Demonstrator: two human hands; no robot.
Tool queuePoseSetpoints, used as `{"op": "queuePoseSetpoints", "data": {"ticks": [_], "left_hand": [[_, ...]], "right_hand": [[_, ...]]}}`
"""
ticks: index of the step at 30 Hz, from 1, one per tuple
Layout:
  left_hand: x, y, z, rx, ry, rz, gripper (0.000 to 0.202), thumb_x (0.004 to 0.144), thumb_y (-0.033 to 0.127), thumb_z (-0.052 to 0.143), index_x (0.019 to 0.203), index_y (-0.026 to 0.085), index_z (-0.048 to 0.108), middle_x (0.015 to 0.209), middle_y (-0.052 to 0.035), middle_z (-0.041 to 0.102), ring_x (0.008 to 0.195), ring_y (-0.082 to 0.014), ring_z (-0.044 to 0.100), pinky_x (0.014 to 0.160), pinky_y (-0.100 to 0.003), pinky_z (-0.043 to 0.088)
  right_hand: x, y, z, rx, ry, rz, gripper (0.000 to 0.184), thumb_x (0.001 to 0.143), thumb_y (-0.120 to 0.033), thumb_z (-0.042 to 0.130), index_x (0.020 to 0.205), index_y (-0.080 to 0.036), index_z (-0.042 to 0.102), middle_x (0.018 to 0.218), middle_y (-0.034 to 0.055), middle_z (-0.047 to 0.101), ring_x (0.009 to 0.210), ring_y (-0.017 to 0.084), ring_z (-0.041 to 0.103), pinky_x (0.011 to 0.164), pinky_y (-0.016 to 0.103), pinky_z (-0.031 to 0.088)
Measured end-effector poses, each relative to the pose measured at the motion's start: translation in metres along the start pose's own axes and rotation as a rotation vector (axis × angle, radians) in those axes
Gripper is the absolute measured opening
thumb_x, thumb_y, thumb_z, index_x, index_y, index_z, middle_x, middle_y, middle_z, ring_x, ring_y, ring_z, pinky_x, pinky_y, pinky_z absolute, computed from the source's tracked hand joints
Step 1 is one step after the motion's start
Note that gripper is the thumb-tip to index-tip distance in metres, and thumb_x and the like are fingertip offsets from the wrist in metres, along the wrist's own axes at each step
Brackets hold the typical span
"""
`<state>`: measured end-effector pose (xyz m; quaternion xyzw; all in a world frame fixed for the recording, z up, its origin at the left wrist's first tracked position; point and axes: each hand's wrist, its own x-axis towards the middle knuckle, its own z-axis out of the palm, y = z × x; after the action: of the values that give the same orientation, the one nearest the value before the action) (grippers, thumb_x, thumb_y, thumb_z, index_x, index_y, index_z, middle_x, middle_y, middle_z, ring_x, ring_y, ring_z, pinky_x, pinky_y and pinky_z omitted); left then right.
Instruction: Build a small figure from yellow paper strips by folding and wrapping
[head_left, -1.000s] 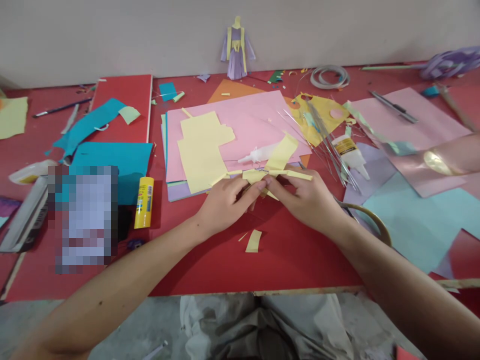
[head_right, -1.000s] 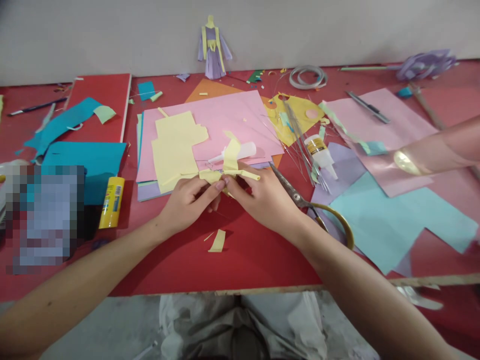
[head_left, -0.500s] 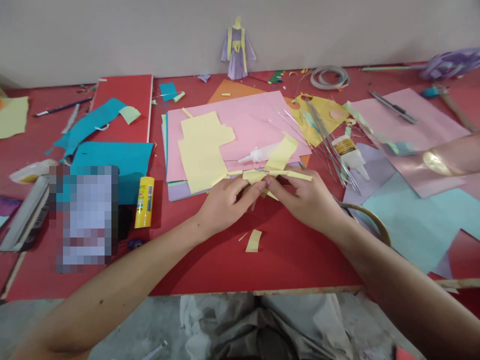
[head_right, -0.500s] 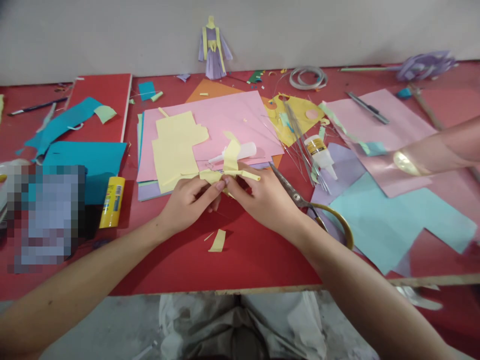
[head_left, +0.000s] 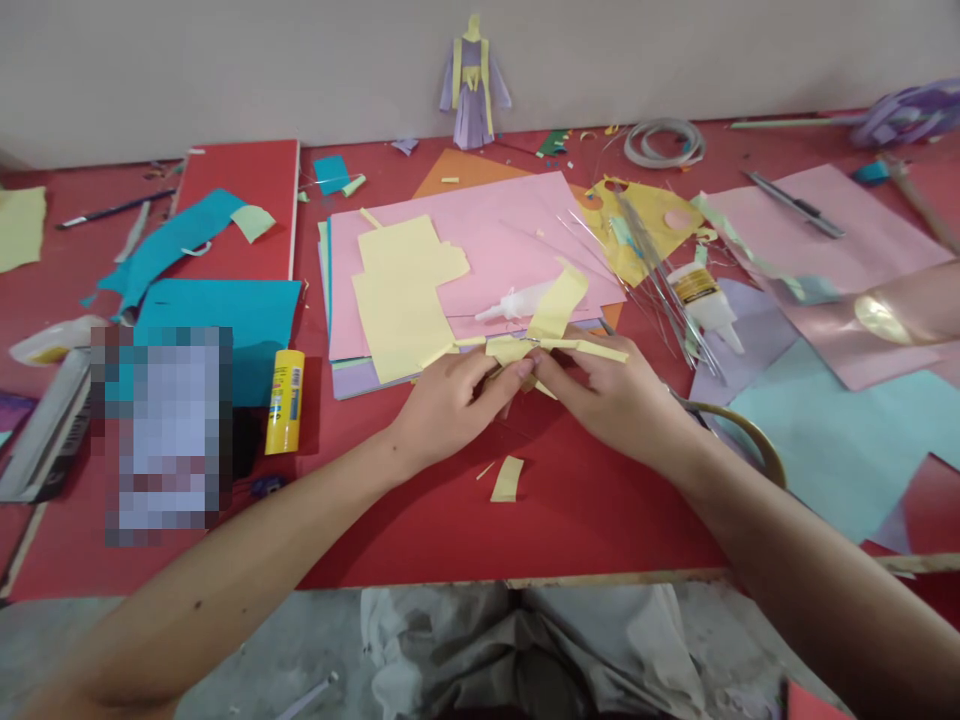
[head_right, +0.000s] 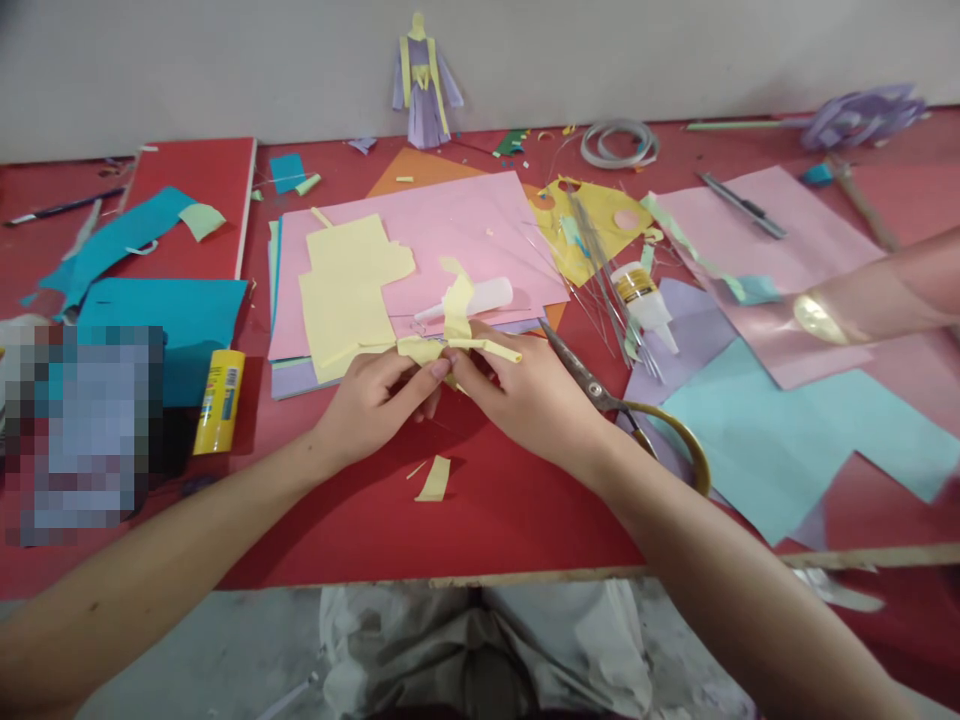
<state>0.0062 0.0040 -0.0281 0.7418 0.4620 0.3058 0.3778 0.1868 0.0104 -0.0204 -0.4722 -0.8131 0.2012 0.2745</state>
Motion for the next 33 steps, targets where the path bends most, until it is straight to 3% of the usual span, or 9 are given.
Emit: {"op": "queuePoseSetpoints", "data": {"ticks": [33], "left_hand": [[-0.0010,0.0009,0.0002,0.007,0.006,0.009,0.042,0.094,0.035,0.048,0.056,0.018,0.050,0.051,0.0023,0.054,0.051,-0.0100,0.051,0.057,-0.025,0.040]], "right_hand": [[0.0004,-0.0018,-0.0018,-0.006,0.015,-0.048,0.015,0.092,-0.021,0.048,0.081,-0.019,0.058,0.073,0.0035,0.068,0.064,0.016,0.063,0.059,0.026,0.044]]}}
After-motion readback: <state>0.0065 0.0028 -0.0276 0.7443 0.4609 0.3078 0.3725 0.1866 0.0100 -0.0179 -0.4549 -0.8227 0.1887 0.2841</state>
